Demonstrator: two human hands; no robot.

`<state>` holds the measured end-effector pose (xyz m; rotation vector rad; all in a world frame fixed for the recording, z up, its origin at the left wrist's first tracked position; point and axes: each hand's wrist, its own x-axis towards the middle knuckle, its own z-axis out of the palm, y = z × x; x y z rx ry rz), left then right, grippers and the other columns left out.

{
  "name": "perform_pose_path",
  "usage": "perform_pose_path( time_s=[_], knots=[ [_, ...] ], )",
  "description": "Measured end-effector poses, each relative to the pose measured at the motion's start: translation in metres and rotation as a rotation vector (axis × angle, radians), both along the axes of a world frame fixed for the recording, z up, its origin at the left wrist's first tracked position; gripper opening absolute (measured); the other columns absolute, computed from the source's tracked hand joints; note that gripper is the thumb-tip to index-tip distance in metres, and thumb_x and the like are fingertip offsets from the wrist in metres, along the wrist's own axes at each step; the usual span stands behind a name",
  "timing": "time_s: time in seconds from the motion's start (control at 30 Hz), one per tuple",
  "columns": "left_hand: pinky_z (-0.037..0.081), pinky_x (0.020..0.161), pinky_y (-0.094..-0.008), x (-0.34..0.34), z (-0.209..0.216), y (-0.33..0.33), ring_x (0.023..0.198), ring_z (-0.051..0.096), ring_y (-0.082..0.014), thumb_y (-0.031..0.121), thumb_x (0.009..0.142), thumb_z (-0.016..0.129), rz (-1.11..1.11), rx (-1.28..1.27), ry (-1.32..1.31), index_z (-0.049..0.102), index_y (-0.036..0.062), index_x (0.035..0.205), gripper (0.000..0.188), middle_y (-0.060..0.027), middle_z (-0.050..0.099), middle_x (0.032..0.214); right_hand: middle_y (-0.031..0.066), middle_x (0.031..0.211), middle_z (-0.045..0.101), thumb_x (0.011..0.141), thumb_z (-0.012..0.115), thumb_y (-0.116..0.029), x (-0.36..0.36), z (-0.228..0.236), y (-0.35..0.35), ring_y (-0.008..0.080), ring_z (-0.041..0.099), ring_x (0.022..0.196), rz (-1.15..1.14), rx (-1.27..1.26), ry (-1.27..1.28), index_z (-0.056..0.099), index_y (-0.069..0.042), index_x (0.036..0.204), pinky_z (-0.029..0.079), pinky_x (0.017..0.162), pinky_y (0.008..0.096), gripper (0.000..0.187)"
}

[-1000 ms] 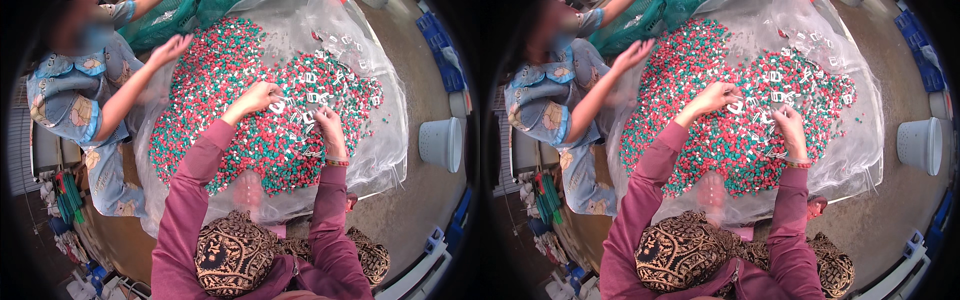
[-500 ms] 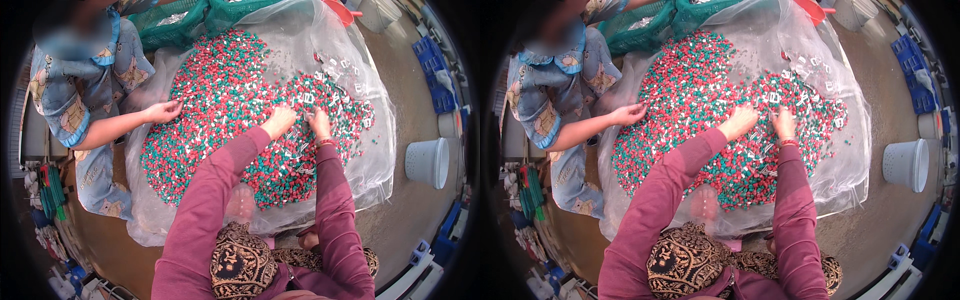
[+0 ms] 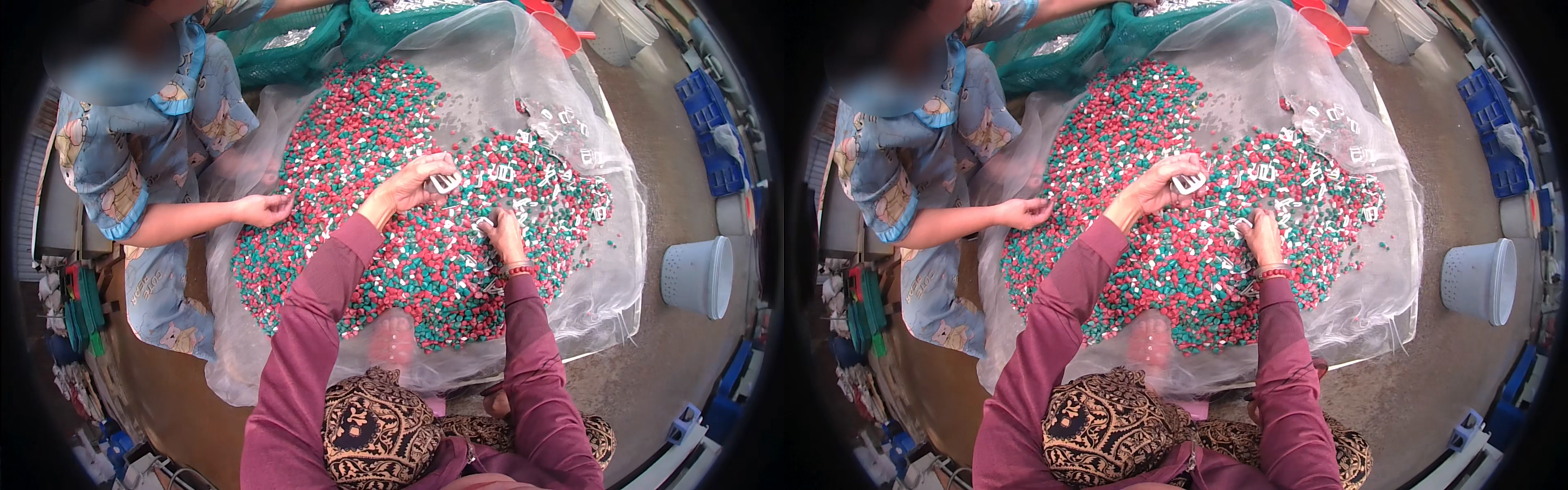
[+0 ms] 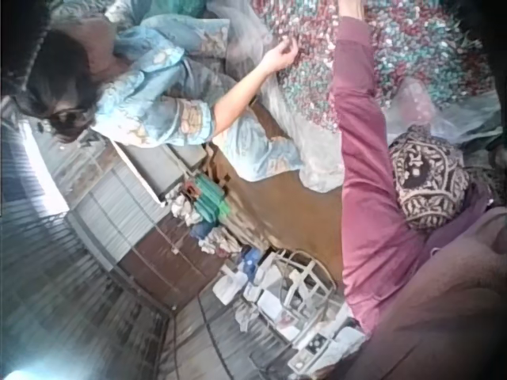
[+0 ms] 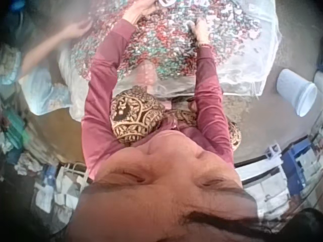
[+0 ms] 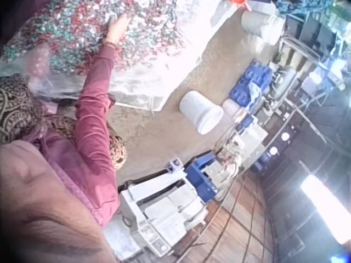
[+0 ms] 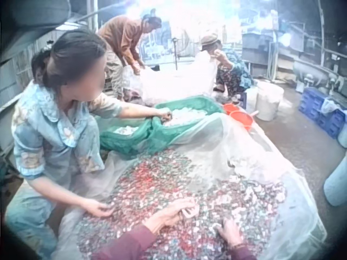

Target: The person sits on the floor and sorts red, green, and white plastic pellets by hand, picking them from a large pile on a plastic sheet and placing them into a green basket. Another person works alongside, also sorting the pellets.

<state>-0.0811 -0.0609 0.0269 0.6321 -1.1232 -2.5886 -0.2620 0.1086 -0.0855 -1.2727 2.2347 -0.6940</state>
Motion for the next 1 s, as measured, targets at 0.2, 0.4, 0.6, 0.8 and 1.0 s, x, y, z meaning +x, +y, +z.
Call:
perform_pose_path(
  time_s=[0.2,0.4,0.6,0.8,1.0],
  knots=[
    [0.059,0.055,-0.0310,-0.051,-0.014,-0.002,0.081,0.068,-0.0206,0.013,0.086,0.058,-0.242,-0.275,-0.218,0.047,0.0038,0.082,0.015,-0.0142,0.064,0.094,0.0089,0.084,0.062,0.084,0.057,-0.011,-0.015,0.054,0.011,0.0122,0.057,0.065,-0.382,-0.368,-1.173,0.049,-0.008,0.081,0.044,0.049,0.0233,0.010],
    [0.052,0.060,-0.0301,-0.091,-0.025,-0.006,0.073,0.062,-0.0168,0.026,0.081,0.069,-0.265,-0.701,-0.416,0.056,0.0069,0.099,0.029,-0.0075,0.062,0.091,0.0080,0.084,0.061,0.085,0.054,-0.011,-0.063,0.057,-0.014,0.0117,0.060,0.064,-0.408,-0.414,-1.250,0.053,-0.003,0.108,0.044,0.047,0.0209,0.024],
    [0.051,0.069,-0.0424,-0.096,-0.098,0.012,0.085,0.063,-0.0332,0.020,0.080,0.063,-0.186,-2.063,-0.669,0.058,0.0006,0.090,0.023,-0.0177,0.060,0.088,0.0189,0.090,0.065,0.082,0.063,-0.018,-0.077,-0.002,-0.076,0.0321,0.064,0.082,-0.137,-0.170,0.042,0.054,-0.003,0.120,0.051,0.071,0.0418,0.043],
    [0.052,0.068,-0.0448,-0.028,-0.084,0.029,0.082,0.062,-0.0334,0.018,0.084,0.056,-0.283,-1.849,-0.627,0.062,0.0072,0.096,0.017,-0.0159,0.060,0.085,0.0190,0.085,0.062,0.082,0.063,-0.019,0.001,-0.005,-0.047,0.0384,0.062,0.083,-0.055,-0.066,0.173,0.054,-0.009,0.099,0.050,0.069,0.0489,0.021],
    [0.047,0.068,-0.0464,0.019,-0.044,0.021,0.079,0.059,-0.0368,0.029,0.084,0.061,-0.213,-1.607,-0.701,0.066,0.0054,0.086,0.024,-0.0199,0.060,0.083,0.0129,0.077,0.063,0.079,0.068,-0.020,0.024,0.023,-0.019,0.0304,0.062,0.071,-0.007,-0.203,0.046,0.062,-0.007,0.086,0.050,0.064,0.0418,0.016]
  ],
)
